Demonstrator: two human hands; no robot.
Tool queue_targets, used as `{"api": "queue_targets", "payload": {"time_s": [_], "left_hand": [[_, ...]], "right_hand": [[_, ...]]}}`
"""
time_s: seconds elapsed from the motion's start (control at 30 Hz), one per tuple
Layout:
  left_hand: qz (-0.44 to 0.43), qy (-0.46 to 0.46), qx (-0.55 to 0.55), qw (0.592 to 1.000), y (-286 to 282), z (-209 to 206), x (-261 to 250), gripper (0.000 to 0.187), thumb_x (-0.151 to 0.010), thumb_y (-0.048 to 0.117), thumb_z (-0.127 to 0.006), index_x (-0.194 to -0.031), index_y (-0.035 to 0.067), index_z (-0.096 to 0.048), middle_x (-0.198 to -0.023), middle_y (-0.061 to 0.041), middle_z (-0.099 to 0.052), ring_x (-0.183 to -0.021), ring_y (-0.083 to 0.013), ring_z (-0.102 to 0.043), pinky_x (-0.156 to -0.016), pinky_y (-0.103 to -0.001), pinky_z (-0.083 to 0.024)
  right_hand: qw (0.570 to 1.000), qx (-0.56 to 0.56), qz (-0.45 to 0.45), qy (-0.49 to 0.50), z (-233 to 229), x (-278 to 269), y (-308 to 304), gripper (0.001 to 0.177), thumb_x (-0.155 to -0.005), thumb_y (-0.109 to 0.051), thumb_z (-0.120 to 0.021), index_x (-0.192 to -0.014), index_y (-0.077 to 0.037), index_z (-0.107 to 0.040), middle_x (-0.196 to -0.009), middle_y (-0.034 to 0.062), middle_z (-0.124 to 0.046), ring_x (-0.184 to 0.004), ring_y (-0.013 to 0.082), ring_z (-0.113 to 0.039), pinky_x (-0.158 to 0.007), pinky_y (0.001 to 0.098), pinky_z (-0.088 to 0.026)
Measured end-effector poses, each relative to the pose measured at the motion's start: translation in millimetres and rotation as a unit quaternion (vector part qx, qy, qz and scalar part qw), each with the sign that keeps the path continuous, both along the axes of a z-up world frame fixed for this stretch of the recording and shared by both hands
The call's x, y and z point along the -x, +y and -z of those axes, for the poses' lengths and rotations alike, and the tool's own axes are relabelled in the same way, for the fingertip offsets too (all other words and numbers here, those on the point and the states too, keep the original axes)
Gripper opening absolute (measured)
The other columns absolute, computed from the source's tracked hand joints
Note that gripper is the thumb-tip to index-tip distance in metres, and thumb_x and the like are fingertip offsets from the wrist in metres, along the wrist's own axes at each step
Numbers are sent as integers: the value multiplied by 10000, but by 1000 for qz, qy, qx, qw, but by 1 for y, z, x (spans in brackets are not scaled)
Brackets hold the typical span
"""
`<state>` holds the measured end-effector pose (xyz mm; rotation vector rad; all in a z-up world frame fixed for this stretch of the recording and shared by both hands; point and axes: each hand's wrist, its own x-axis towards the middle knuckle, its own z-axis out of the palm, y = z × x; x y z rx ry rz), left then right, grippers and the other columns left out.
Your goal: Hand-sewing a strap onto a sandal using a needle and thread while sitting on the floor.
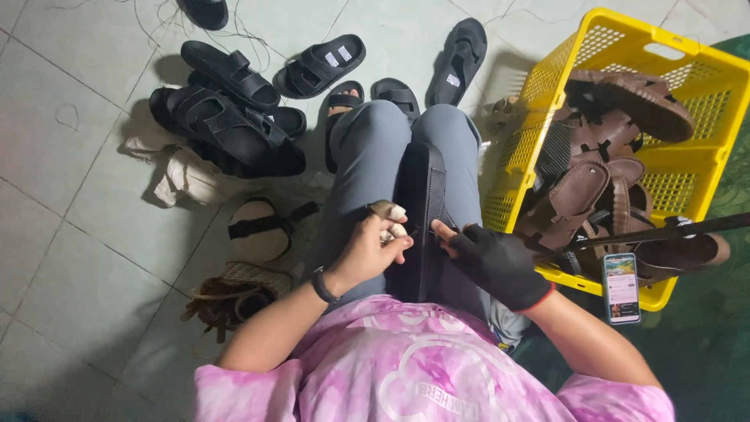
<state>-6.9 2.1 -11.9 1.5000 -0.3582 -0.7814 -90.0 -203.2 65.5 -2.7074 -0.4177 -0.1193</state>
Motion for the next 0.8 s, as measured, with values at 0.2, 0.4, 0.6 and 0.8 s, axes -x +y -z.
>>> {"api": "queue_targets", "payload": {"time_s": [0.2,0.4,0.6,0.8], "left_hand": [[-56,-206,-22,977,-14,-26,-1,136,-839,31,-688,-941,-39,-632,-775,-152,-654,-525,-215,-685,-424,-252,-544],[33,-278,-49,959,-12,-70,-3,163,-834,112,-677,-897,-36,-648,-760,-196,-647,-670,-393,-666,-536,-404,-547],[26,-495,-86,865,-16,-61,-1,153,-774,191,-734,-790,51,-673,-726,-65,-571,-516,-283,-609,-445,-356,-521],[15,-659,-72,748,-14,-29,5,160,-806,119,-695,-685,86,-596,-735,-11,-520,-458,-201,-521,-429,-299,-439]], "right_hand": [[987,79,1,137,-31,8,-23,542,-733,-200,-695,-1256,-169,-558,-889,149,-628,-635,348,-694,-468,463,-555],[997,28,-45,63,-26,15,-29,266,-775,-196,-631,-1036,-151,-657,-935,90,-619,-603,257,-662,-445,349,-538],[998,2,26,53,33,28,-27,364,-736,-389,-691,-1050,-230,-599,-1067,44,-531,-490,304,-613,-459,440,-510],[998,0,33,58,31,24,-24,158,-869,-355,-537,-1012,-292,-564,-1067,-43,-531,-654,178,-663,-460,339,-533]]}}
